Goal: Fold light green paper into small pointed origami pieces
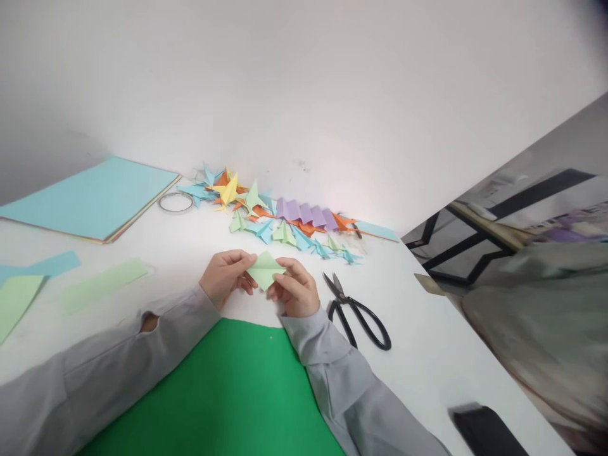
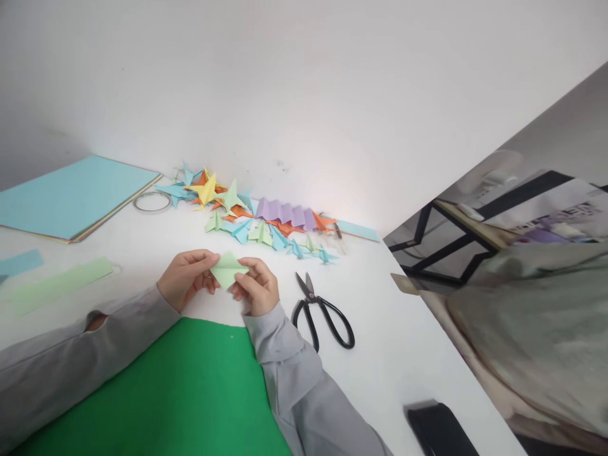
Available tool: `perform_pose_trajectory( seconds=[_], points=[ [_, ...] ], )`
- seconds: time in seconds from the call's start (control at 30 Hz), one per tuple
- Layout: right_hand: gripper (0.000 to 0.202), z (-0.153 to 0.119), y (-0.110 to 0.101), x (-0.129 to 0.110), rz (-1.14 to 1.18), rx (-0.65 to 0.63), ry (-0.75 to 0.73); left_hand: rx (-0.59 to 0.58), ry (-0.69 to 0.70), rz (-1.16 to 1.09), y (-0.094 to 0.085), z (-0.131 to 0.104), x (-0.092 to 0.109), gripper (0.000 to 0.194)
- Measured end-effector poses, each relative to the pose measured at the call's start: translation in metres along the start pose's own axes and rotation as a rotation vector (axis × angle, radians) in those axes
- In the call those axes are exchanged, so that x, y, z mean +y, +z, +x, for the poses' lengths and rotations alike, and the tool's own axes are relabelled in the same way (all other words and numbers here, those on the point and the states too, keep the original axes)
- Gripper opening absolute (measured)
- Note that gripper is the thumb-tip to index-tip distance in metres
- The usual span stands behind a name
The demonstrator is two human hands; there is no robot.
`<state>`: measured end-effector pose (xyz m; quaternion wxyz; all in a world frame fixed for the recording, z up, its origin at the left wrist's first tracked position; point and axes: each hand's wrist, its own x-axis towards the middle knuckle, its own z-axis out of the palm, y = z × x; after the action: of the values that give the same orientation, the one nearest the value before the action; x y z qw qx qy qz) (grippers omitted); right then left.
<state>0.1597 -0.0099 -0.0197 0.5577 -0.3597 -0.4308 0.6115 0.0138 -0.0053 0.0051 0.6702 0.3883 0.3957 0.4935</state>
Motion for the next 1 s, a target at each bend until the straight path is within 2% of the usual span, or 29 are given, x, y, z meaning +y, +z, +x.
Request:
perform_pose_trajectory(
  seconds=[0.1,0.27,0.5,0.6,0.77,1.0],
  points=[
    [0.020,0.001,-0.003,0.002,0.049,-0.035,0.039,0.019,0.018,0.000,0.000,0.001,-0.001,0.030],
    [0.018,-0.001,0.000,0.000,0.066,-0.016,0.003,0.047,0.049,-0.008,-0.001,0.003,-0.003,0.030],
    [0.021,-0.008,0.006,-0.003,-0.085,-0.142,0.019,0.057,0.024,0.044,0.000,0.002,-0.001,0.037],
    [0.018,-0.010,0.008,-0.002,-0.161,-0.123,-0.024,0.057,0.048,0.071,0.000,0.001,-0.001,0.043],
    [0.023,-0.013,0.015,-0.001,-0.162,-0.084,-0.108,0.092,0.047,0.067,-0.001,0.002,-0.003,0.030],
    [0.021,-0.014,0.020,0.001,-0.162,-0.053,-0.149,0.056,0.022,0.081,0.001,0.003,-0.002,0.030]
  ],
)
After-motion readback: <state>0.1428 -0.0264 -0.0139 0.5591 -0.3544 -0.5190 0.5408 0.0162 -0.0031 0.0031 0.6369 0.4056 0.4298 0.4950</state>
